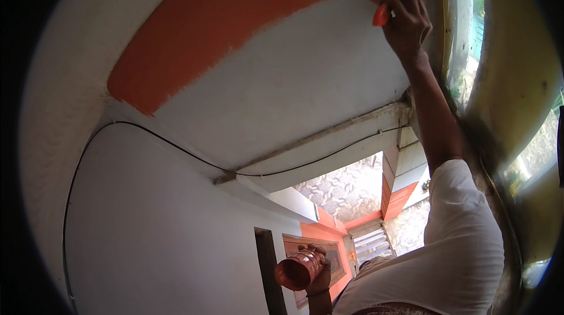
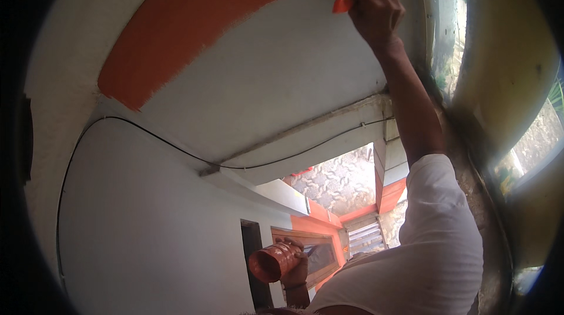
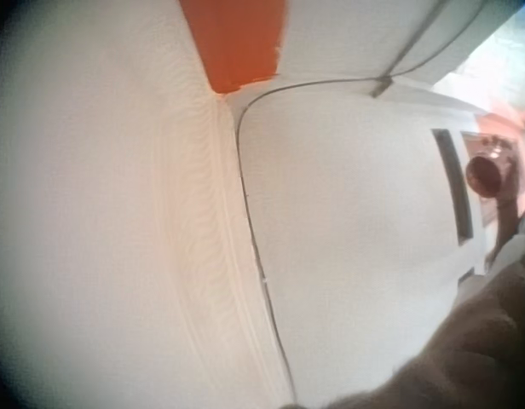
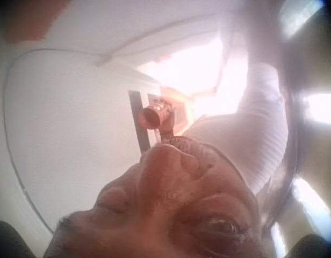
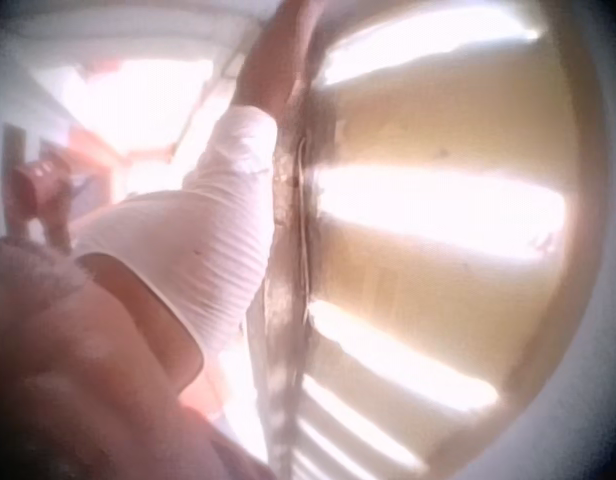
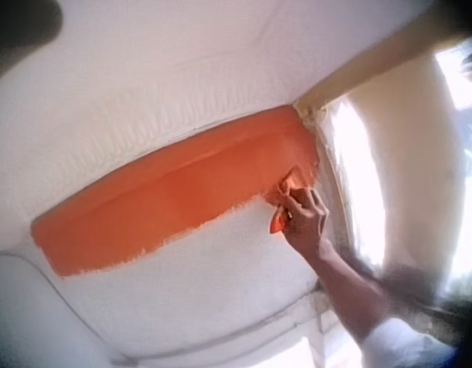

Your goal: The person paints a white ceiling with orange paint using a brush and a small container. They repeatedly dip the brush into the container and apply paint in long strokes along the ceiling surface.

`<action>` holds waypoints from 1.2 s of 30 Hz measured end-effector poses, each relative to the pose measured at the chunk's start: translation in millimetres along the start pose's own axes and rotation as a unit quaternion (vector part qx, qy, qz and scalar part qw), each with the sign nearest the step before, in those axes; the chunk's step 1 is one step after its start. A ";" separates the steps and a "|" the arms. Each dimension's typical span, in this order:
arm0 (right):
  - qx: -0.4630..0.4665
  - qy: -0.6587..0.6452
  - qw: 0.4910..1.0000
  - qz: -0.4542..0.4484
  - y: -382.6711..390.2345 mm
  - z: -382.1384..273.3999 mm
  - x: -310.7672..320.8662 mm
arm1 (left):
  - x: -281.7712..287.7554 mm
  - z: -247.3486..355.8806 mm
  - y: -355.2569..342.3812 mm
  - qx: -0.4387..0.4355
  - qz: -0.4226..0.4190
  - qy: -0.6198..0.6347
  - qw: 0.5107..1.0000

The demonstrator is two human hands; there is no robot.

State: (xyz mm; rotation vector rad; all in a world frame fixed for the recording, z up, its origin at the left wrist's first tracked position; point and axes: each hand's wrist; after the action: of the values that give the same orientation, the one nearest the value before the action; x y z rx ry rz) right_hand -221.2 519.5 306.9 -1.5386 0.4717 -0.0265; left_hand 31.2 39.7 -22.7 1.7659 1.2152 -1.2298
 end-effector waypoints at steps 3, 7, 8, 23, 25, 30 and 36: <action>0.048 -0.247 0.968 0.003 -1.1 -82.6 37.3 | -6.6 -2.3 1.1 0.004 0.006 -0.024 1.000; -0.256 -0.560 0.786 -0.052 -14.7 -84.7 33.5 | -8.6 -5.8 -13.0 0.016 0.008 -0.053 0.998; -0.340 -0.558 0.754 -0.073 -17.6 -72.9 23.7 | -8.2 -5.2 -13.1 0.014 0.007 -0.052 0.999; -0.111 -0.195 0.970 0.099 -27.9 56.6 11.3 | -11.3 -1.9 2.3 0.005 -0.009 -0.073 0.997; -0.046 -0.091 0.991 0.086 -30.8 49.4 16.8 | -9.2 3.2 5.5 0.006 -0.007 -0.063 0.998; -0.020 0.067 0.997 -0.024 9.9 -4.0 0.5 | -7.0 7.7 6.8 0.009 -0.027 -0.061 0.998; 0.015 -0.155 0.983 0.097 -29.0 -10.9 29.9 | -10.4 12.5 13.1 -0.005 -0.024 -0.045 0.999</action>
State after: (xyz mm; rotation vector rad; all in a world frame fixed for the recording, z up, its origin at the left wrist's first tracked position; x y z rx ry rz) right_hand -189.4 498.5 326.8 -1.4305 0.3669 0.3517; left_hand 38.0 20.8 -17.1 1.6640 1.2156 -1.3145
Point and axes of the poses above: each hand's wrist, its own y-axis away from the middle knuckle, its own x-axis out of the back of the hand, z = x × y, and after that the axes turned 9 degrees about y, right-handed
